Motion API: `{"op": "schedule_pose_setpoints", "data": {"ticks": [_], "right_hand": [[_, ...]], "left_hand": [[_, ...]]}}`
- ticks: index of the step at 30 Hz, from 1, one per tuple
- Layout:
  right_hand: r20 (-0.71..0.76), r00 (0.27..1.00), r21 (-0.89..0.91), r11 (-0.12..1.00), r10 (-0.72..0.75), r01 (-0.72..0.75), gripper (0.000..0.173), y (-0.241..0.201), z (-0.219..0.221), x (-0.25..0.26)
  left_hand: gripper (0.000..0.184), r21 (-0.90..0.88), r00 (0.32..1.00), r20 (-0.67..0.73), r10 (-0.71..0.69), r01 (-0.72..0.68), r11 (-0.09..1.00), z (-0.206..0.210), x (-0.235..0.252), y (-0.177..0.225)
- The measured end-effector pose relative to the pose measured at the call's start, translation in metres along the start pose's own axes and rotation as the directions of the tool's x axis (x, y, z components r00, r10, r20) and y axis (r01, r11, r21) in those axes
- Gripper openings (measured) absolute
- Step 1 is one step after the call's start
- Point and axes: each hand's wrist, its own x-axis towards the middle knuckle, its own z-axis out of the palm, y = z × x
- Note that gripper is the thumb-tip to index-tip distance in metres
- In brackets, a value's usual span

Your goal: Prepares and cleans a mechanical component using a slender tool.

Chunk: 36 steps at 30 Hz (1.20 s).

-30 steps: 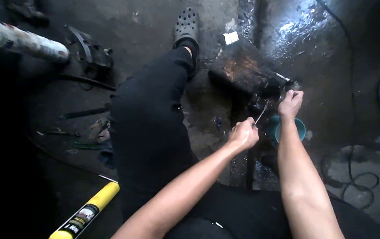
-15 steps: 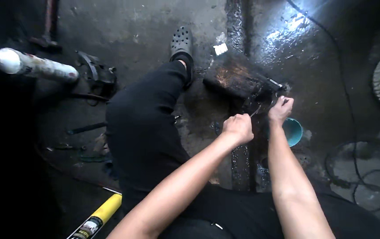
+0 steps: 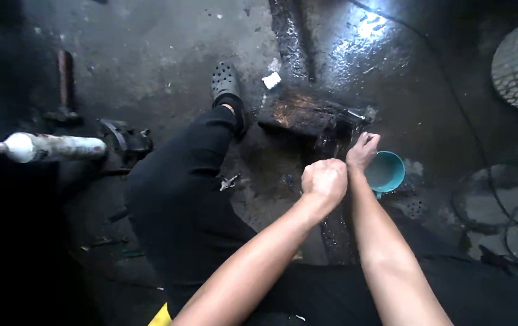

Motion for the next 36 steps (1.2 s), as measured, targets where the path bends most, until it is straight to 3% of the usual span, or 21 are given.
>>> {"op": "schedule_pose_setpoints", "data": {"ticks": [5, 10, 14, 19, 22, 24, 27, 30, 33, 36], "right_hand": [[0.040, 0.999, 0.011, 1.000, 0.011, -0.011, 0.037, 0.000, -0.001, 0.002], [0.032, 0.999, 0.029, 1.000, 0.012, -0.013, 0.036, -0.002, 0.000, 0.004], [0.052, 0.998, 0.033, 0.999, 0.029, -0.031, 0.035, -0.004, -0.001, 0.006], [0.126, 0.989, 0.014, 0.997, 0.077, -0.079, 0.037, -0.012, -0.003, 0.016], [0.182, 0.977, -0.009, 0.994, 0.110, -0.110, 0.038, -0.020, -0.004, 0.019], [0.174, 0.981, -0.017, 0.996, 0.090, -0.088, 0.037, -0.022, -0.004, 0.024], [0.157, 0.985, -0.028, 0.998, 0.065, -0.061, 0.038, -0.021, -0.004, 0.023], [0.164, 0.984, -0.042, 0.997, 0.072, -0.066, 0.038, -0.026, -0.006, 0.021], [0.151, 0.985, -0.049, 0.996, 0.081, -0.074, 0.037, -0.023, -0.005, 0.019], [0.181, 0.977, -0.073, 0.993, 0.108, -0.096, 0.038, -0.029, -0.006, 0.026]], "left_hand": [[0.036, 0.168, 1.000, -0.010, 0.022, -0.020, 0.986, 0.025, 0.001, -0.016], [0.008, 0.188, 0.997, 0.024, 0.068, -0.072, 0.980, -0.026, -0.009, 0.021], [0.008, 0.175, 0.998, -0.026, 0.048, -0.043, 0.984, -0.016, 0.003, 0.026], [0.053, 0.167, 0.996, -0.088, 0.009, 0.006, 0.986, 0.068, 0.011, -0.011], [0.058, 0.135, 1.000, -0.017, 0.006, -0.004, 0.991, 0.086, 0.013, -0.031], [0.052, 0.115, 0.999, 0.000, 0.034, -0.034, 0.993, 0.052, 0.011, -0.028], [0.018, 0.103, 0.997, 0.052, 0.061, -0.066, 0.992, -0.026, 0.003, -0.004], [0.015, 0.052, 0.992, 0.128, 0.018, -0.025, 0.998, -0.059, 0.016, 0.012], [0.013, -0.060, 0.999, -0.025, 0.020, -0.021, 0.998, -0.020, 0.013, 0.001], [0.048, -0.054, 1.000, -0.010, -0.005, 0.004, 0.999, 0.044, 0.021, -0.023]]}}
